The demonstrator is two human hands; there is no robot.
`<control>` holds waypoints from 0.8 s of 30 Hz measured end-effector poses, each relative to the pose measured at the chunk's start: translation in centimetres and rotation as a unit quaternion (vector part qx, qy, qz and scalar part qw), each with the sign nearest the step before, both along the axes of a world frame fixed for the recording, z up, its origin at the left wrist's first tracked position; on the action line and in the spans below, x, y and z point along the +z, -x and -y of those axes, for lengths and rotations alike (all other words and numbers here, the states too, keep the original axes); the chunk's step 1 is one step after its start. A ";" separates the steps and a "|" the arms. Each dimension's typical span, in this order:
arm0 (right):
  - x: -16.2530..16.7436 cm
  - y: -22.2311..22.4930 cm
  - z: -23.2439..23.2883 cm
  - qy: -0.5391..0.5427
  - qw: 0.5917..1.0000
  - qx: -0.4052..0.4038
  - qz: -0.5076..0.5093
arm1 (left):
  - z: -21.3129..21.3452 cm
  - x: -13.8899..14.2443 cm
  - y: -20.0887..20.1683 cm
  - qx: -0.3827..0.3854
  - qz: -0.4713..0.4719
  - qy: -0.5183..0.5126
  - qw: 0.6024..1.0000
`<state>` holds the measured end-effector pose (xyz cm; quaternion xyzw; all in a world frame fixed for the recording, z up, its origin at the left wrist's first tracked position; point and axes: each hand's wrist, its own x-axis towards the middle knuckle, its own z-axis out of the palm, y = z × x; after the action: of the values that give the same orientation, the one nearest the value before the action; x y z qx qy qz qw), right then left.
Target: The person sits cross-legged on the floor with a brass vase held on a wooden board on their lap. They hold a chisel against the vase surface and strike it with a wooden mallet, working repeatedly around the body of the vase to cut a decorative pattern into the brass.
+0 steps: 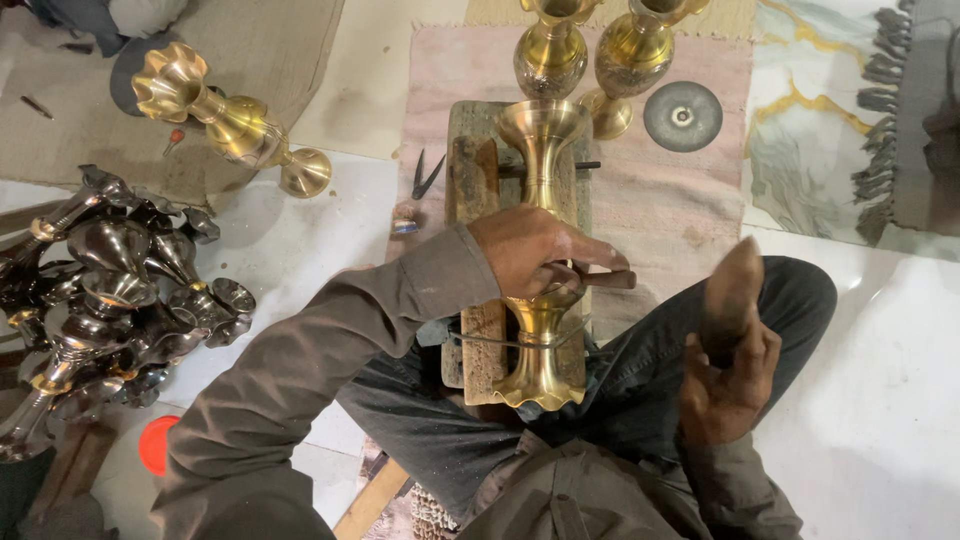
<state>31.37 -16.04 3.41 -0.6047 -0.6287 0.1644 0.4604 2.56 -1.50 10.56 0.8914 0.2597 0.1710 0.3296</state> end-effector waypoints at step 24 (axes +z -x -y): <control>-0.4 -1.7 -0.4 -0.090 0.980 0.041 0.173 | 1.7 -1.1 1.6 0.034 0.021 -0.020 0.999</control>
<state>33.12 -15.64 3.03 -0.5538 -0.7356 0.0185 0.3898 1.00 -3.23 9.46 0.8849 0.2792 0.2057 0.3111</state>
